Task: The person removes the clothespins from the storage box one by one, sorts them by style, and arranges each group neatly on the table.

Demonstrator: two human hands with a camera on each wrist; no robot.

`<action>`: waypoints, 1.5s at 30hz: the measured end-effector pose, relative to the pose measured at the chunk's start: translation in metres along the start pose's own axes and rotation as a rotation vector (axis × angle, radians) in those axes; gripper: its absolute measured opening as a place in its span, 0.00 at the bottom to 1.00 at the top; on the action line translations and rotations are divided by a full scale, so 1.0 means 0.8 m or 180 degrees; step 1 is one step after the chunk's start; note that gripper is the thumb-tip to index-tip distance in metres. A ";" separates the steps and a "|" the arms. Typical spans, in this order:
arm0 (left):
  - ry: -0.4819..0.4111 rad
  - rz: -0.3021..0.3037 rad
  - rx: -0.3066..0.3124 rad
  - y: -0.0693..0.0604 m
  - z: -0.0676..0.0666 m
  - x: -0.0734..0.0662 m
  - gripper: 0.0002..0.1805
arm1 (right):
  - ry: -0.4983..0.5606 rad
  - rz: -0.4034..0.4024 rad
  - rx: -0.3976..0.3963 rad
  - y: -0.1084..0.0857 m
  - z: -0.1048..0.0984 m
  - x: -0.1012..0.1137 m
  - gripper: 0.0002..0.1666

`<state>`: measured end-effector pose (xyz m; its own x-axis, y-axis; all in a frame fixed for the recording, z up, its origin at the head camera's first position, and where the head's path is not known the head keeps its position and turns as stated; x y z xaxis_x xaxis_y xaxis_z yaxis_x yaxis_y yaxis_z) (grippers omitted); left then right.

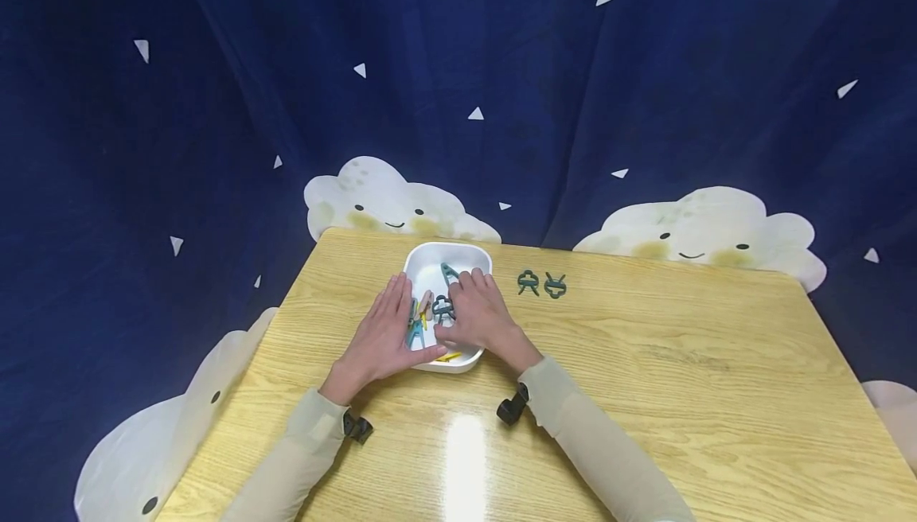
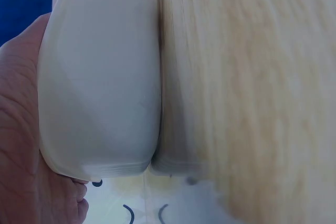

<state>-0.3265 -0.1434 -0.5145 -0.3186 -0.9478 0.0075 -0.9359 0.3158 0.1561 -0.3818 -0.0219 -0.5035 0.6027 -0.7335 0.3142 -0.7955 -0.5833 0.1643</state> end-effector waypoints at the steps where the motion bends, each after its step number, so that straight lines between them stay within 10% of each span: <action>1: -0.0001 0.0002 0.0000 0.000 0.000 0.000 0.78 | -0.0001 -0.0006 -0.0023 0.000 -0.001 -0.001 0.38; 45: -0.0012 -0.0016 0.0007 0.001 0.002 0.000 0.78 | 0.0422 0.0390 -0.0802 -0.027 -0.081 -0.074 0.38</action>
<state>-0.3276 -0.1431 -0.5158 -0.3146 -0.9492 0.0030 -0.9378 0.3113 0.1538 -0.4045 0.0571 -0.4651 0.5012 -0.7315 0.4624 -0.8622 -0.3764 0.3391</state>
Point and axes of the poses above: each hand's wrist, its own y-axis towards the middle knuckle, its own z-axis out of the palm, x = y × z, the point moved 10 cm from there along y, towards the middle knuckle, and after that the axes turned 14 degrees about y, right-handed, at the moved point
